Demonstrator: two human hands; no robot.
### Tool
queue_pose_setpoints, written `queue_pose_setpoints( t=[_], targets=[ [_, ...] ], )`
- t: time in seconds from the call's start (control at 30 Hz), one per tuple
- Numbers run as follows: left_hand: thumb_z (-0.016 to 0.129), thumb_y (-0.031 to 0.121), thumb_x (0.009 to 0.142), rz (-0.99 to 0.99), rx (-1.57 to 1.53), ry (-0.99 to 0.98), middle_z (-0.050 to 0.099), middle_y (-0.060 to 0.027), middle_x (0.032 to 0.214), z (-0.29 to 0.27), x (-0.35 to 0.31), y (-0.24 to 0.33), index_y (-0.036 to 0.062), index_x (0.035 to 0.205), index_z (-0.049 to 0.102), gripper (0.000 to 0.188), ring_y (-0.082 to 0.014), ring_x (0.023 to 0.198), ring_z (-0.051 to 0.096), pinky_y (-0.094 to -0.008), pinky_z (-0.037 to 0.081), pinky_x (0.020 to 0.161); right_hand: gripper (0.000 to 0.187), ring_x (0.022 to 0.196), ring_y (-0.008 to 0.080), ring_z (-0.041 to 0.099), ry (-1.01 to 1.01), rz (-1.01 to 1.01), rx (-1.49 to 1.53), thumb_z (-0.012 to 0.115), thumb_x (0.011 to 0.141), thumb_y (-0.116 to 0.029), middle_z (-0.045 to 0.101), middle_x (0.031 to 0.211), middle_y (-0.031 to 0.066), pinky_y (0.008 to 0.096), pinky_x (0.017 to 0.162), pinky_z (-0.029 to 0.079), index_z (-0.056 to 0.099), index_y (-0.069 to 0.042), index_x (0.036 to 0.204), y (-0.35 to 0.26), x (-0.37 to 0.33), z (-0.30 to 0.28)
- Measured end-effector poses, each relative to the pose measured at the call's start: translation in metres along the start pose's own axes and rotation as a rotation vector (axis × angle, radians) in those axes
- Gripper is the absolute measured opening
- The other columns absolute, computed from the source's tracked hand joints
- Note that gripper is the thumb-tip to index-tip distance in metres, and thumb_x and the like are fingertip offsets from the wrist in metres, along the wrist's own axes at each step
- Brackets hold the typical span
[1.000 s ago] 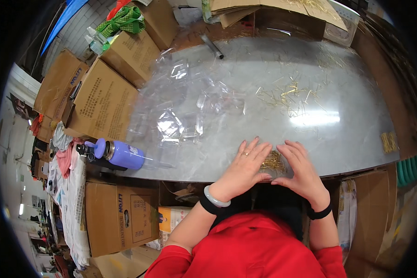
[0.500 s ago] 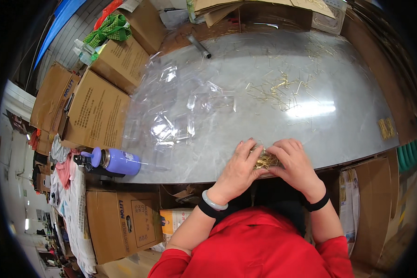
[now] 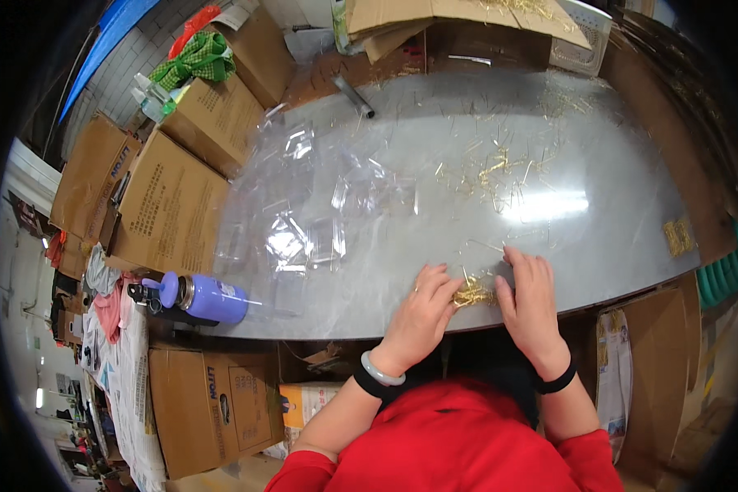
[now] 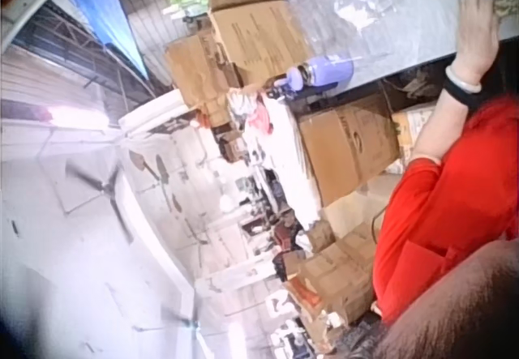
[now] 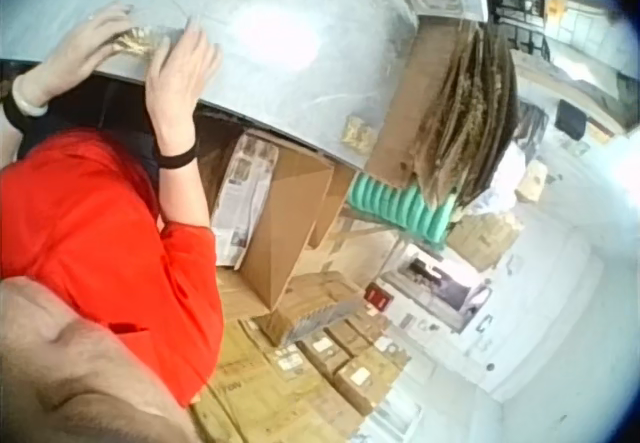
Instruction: The person gathers loose gold-colored paperclips from a table and places them into small clear plastic bags. They repeatedly scoop the clips, insert them into the bags, and set the filled bags aside.
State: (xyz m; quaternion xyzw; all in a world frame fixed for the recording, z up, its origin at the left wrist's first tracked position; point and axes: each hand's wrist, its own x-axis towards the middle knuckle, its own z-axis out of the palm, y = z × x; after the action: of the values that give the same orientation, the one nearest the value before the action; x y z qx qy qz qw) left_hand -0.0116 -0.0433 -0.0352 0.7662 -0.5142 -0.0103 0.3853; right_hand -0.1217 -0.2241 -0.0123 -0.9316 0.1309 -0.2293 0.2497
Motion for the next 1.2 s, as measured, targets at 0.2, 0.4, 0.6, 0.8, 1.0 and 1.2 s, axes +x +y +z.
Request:
queue_pose_setpoints(
  t=[0.2, 0.4, 0.6, 0.8, 1.0, 1.2],
  targets=[
    [0.069, 0.007, 0.082, 0.024, 0.035, 0.017, 0.052, -0.0216, 0.131, -0.008, 0.001, 0.006, 0.0001, 0.136, 0.051, 0.057, -0.0423, 0.136, 0.043, -0.0577, 0.028, 0.118, 0.046, 0.121, 0.0375, 0.050, 0.069, -0.083, -0.108, 0.066, 0.091, -0.013, 0.059, 0.127, 0.0173, 0.0484, 0.105, 0.036, 0.053, 0.001, 0.133, 0.001, 0.009, 0.010],
    [0.072, 0.016, 0.083, 0.000, 0.121, -0.012, 0.042, -0.0269, 0.145, -0.003, -0.003, 0.002, -0.0049, 0.148, 0.034, 0.078, -0.0440, 0.141, 0.036, -0.0578, 0.022, 0.120, 0.055, 0.125, 0.0357, 0.052, -0.186, -0.302, 0.062, 0.073, 0.087, -0.024, 0.060, 0.128, 0.0168, 0.0510, 0.111, 0.036, 0.053, -0.001, 0.134, 0.001, 0.010, -0.003],
    [0.073, 0.014, 0.085, -0.008, 0.114, -0.059, 0.043, -0.0261, 0.141, -0.004, -0.003, 0.004, -0.0037, 0.149, 0.034, 0.077, -0.0443, 0.138, 0.039, -0.0574, 0.025, 0.119, 0.054, 0.127, 0.0420, 0.051, -0.195, -0.301, 0.228, 0.066, 0.084, 0.001, 0.054, 0.133, 0.0212, 0.0491, 0.112, 0.039, 0.050, 0.000, 0.136, 0.004, -0.004, 0.016],
    [0.071, 0.002, 0.082, 0.013, 0.070, -0.058, 0.043, -0.0242, 0.137, 0.004, -0.002, -0.005, -0.0028, 0.150, 0.032, 0.078, -0.0435, 0.133, 0.043, -0.0496, 0.037, 0.113, 0.067, 0.138, 0.0495, 0.038, -0.068, -0.200, 0.293, 0.052, 0.082, 0.010, 0.038, 0.146, 0.0338, 0.0492, 0.115, 0.035, 0.031, 0.011, 0.145, -0.031, -0.016, 0.031],
    [0.071, -0.003, 0.080, -0.102, -0.111, 0.000, 0.037, -0.0218, 0.142, -0.005, -0.003, 0.003, 0.0001, 0.156, 0.022, 0.090, -0.0379, 0.128, 0.049, -0.0438, 0.046, 0.105, 0.070, 0.135, 0.0457, 0.040, -0.082, -0.114, 0.257, 0.056, 0.083, -0.004, 0.042, 0.144, 0.0291, 0.0528, 0.114, 0.031, 0.031, 0.008, 0.147, -0.023, -0.004, 0.027],
    [0.073, -0.002, 0.080, -0.058, -0.246, -0.017, 0.036, -0.0204, 0.142, -0.008, -0.004, -0.004, 0.0022, 0.159, 0.017, 0.096, -0.0356, 0.126, 0.051, -0.0428, 0.046, 0.104, 0.067, 0.133, 0.0390, 0.045, -0.196, -0.271, 0.112, 0.064, 0.086, -0.020, 0.055, 0.133, 0.0212, 0.0582, 0.112, 0.028, 0.040, 0.001, 0.145, -0.013, 0.010, 0.020]
  ],
)
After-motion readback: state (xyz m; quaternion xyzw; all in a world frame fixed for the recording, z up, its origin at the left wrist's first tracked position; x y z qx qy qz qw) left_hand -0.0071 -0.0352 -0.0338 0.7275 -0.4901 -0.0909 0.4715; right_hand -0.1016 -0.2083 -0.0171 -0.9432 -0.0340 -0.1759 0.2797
